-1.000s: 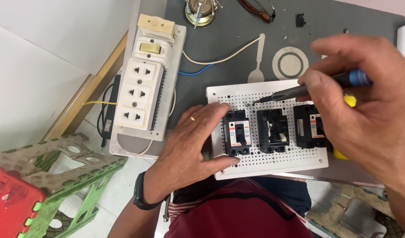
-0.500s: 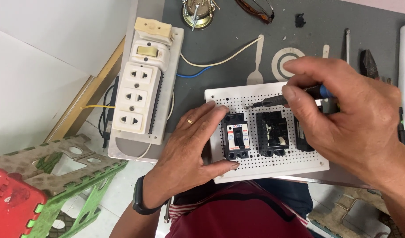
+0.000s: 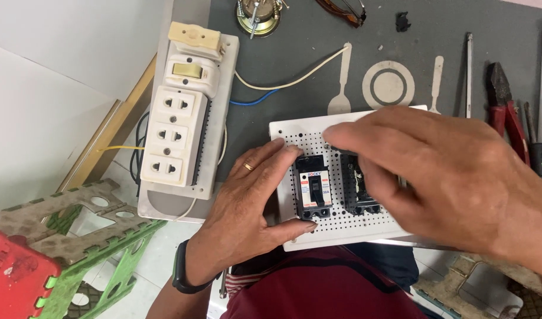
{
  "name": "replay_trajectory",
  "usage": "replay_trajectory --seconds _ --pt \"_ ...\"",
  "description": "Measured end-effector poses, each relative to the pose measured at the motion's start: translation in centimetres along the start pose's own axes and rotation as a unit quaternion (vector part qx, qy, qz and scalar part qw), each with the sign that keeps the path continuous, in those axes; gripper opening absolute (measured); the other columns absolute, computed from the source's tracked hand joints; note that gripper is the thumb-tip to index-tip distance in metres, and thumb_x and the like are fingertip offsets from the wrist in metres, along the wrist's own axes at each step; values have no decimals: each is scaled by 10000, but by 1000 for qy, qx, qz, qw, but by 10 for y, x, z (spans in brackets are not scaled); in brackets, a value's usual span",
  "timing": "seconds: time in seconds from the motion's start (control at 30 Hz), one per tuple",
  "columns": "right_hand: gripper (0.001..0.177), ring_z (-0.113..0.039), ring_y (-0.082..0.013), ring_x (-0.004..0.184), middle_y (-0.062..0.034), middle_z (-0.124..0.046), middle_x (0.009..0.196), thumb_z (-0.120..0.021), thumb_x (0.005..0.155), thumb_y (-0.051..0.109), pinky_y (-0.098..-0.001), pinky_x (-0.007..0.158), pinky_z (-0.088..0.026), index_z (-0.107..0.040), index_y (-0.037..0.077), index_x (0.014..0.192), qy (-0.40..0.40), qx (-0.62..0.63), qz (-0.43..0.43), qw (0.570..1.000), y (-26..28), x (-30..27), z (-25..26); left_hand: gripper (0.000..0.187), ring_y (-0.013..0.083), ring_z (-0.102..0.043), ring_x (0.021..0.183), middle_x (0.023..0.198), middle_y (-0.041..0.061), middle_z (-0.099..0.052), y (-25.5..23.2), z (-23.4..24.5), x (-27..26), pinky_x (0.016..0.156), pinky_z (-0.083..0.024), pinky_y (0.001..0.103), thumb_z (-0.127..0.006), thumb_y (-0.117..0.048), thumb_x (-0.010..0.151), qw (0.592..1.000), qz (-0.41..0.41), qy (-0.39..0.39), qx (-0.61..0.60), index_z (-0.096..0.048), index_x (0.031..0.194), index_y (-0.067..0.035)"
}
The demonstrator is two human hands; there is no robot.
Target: The person uses a screwdriver to manipulate screws on three black circuit breakers mounted on a white perforated board. They then pick up a black power strip and use the screwdriver to work on its end cap.
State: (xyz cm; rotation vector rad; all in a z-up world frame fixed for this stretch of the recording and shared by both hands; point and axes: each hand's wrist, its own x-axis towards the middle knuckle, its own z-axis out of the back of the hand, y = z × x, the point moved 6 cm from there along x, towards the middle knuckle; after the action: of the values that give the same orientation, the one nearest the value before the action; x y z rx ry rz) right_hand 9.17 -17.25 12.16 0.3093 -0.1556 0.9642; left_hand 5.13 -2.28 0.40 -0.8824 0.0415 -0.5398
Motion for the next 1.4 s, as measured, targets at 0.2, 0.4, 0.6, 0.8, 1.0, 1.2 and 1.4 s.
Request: replay_trajectory --seconds 0.2,0.4,0.6,0.8,1.0,1.2,1.4 --pt "289 -601 -232 554 55 -596 627 -680 988 480 -394 426 -408 -653 206 1073 69 -152 -61 984 -5 3 -3 989 346 -380 1423 1458 137 -490 0 0 0 1153 -307 500 -883 -356 703 1000 0 -2 -1 -308 1442 -38" --pt "349 -598 -217 550 17 -633 866 -603 897 50 -386 417 -499 -612 170 1224 96 -96 -49 990 3 17 -2 987 358 -372 1435 1466 140 -487 1 -1 -1 1155 -307 524 -883 -348 719 1000 -10 -4 -6 -291 1446 -43" --pt "375 -546 -167 442 -22 -629 758 -576 852 -77 -333 350 -487 -626 69 1193 100 -73 -54 991 0 19 -6 971 361 -404 1412 1452 128 -499 -4 4 1 1149 -328 509 -897 -313 700 1000 -22 -15 -7 -319 1426 -28" --pt "252 -602 -185 563 -23 -640 884 -674 939 107 -343 342 -479 -609 78 1180 80 -63 -36 994 -2 13 -11 943 352 -394 1406 1434 139 -508 -3 4 1 1142 -315 498 -880 -315 699 1000 -15 -9 -6 -337 1413 -25" --pt "394 -704 -249 887 -122 -715 1168 -667 900 111 -399 715 -580 -638 86 1293 63 -35 -95 993 -18 2 0 935 348 -374 1414 1447 120 -494 -3 4 2 1132 -295 506 -864 -315 705 1000 -1 11 -7 -327 1421 -46" --pt "280 -607 -198 779 -97 -658 944 -675 967 -5 -326 721 -499 -667 4 1247 -6 65 -292 954 -44 -19 14 937 329 -359 1425 1462 143 -473 -2 3 1 1157 -268 513 -871 -309 710 1000 8 9 -18 -334 1435 -58" --pt "292 -646 -235 857 -123 -651 956 -709 1003 -33 -331 753 -533 -645 -34 1287 -35 51 -287 956 -57 -44 14 898 312 -360 1423 1468 127 -467 -2 3 2 1148 -273 499 -837 -344 734 1000 19 13 -9 -353 1440 -70"
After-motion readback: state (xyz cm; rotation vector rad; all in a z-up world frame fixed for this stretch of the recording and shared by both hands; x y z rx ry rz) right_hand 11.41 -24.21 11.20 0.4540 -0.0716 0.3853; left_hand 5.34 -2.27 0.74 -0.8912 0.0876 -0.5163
